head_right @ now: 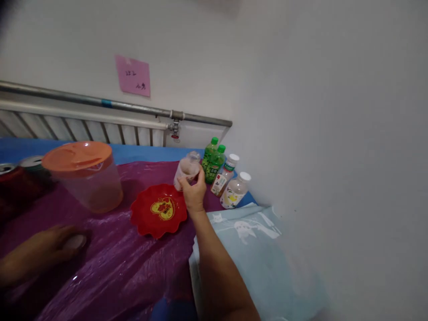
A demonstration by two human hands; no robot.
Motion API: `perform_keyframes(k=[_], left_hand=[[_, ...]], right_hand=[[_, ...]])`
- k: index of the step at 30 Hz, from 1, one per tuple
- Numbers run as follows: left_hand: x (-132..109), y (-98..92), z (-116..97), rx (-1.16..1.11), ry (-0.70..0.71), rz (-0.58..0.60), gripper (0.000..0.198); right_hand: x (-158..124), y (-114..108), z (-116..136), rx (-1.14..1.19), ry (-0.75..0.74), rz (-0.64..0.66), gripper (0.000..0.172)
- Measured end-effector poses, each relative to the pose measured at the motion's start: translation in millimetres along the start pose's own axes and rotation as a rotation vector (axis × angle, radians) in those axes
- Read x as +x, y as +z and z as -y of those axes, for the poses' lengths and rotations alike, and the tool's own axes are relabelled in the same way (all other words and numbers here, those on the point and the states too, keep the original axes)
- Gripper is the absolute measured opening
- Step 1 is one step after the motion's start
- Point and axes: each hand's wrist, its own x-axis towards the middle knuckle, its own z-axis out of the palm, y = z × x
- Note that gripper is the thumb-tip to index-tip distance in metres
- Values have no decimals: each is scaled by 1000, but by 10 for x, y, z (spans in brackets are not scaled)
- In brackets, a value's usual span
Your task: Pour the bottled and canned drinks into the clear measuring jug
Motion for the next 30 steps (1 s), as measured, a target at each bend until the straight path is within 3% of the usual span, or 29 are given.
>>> perform_keyframes(k=[3, 6, 8, 10, 14, 19, 22, 25, 27, 30], left_hand=[[-25, -264, -480, -383, -25, -125, 68], [-29, -533, -1132, -761, -1, -145, 81], [46, -628, -1478, -802, 126, -276, 78], [167, -654, -1675, -821, 250, -350, 72], [335, -655, -1718, -714, 366, -342, 60], [332, -753, -1648, -338, 415, -397, 48], [372, -783, -1639, -168, 432, -443, 51], [424, -792, -1666, -153, 402, -415, 56], [420, -797, -1694, -209, 375, -423, 68], [342, -736, -1666, -286, 313, -474, 109]], right_hand=[[-77, 9, 79, -152, -111, 110, 71], [-171, 20, 198, -278, -273, 226, 71], [-227, 27, 280, -326, -384, 295, 71], [-267, 31, 351, -354, -488, 352, 71], [-295, 25, 444, -392, -583, 394, 70], [-304, 8, 487, -479, -581, 419, 69], [-321, 14, 491, -507, -593, 434, 68], [-338, 28, 483, -507, -583, 433, 69], [-337, 37, 466, -484, -541, 436, 70], [-285, 42, 402, -413, -387, 380, 72]])
